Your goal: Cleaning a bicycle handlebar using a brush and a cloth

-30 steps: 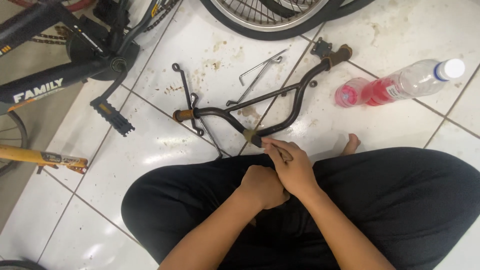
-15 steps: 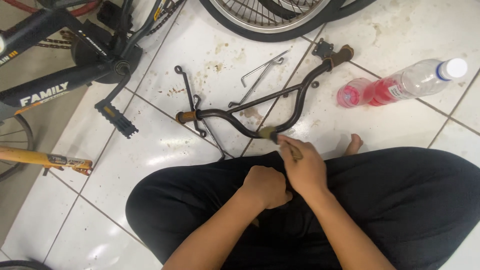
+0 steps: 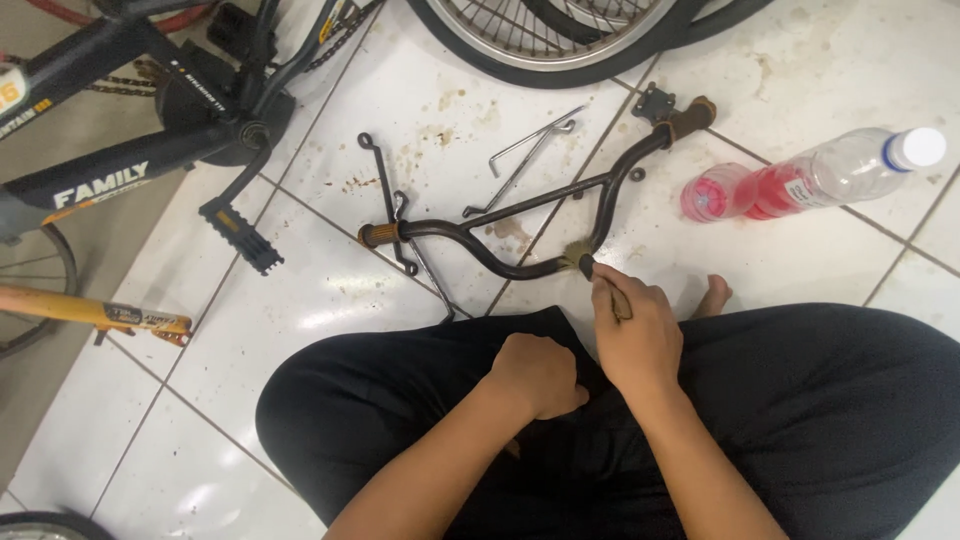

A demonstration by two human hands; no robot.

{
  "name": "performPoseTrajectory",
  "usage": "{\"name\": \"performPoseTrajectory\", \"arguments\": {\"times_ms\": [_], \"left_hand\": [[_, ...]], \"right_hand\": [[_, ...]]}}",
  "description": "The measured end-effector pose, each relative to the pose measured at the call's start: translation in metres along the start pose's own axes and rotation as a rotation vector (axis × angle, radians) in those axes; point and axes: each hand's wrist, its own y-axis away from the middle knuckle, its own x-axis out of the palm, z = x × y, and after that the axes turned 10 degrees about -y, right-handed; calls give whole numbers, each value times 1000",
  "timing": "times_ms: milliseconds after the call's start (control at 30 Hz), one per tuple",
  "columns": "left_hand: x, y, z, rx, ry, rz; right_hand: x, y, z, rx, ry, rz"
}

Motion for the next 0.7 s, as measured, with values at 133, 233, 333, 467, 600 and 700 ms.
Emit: {"name": "performPoseTrajectory", "arguments": {"times_ms": [133, 233, 333, 467, 600, 700], "left_hand": [[1, -3, -1, 60, -66, 0], [-1, 0, -3, 64, -39, -6], [0, 1, 0, 69, -93, -57], [-8, 23, 6, 84, -2, -161], [1, 41, 11, -8, -17, -255], [8, 58, 29, -115, -93, -317]], "right_hand": [[16, 0, 2, -34, -65, 65], [13, 2, 7, 10, -165, 255], [1, 1, 5, 62, 23, 154], [8, 2, 12, 31, -70, 138], [30, -2, -15, -204, -168, 258], [15, -3, -4, -43, 79, 133]]}}
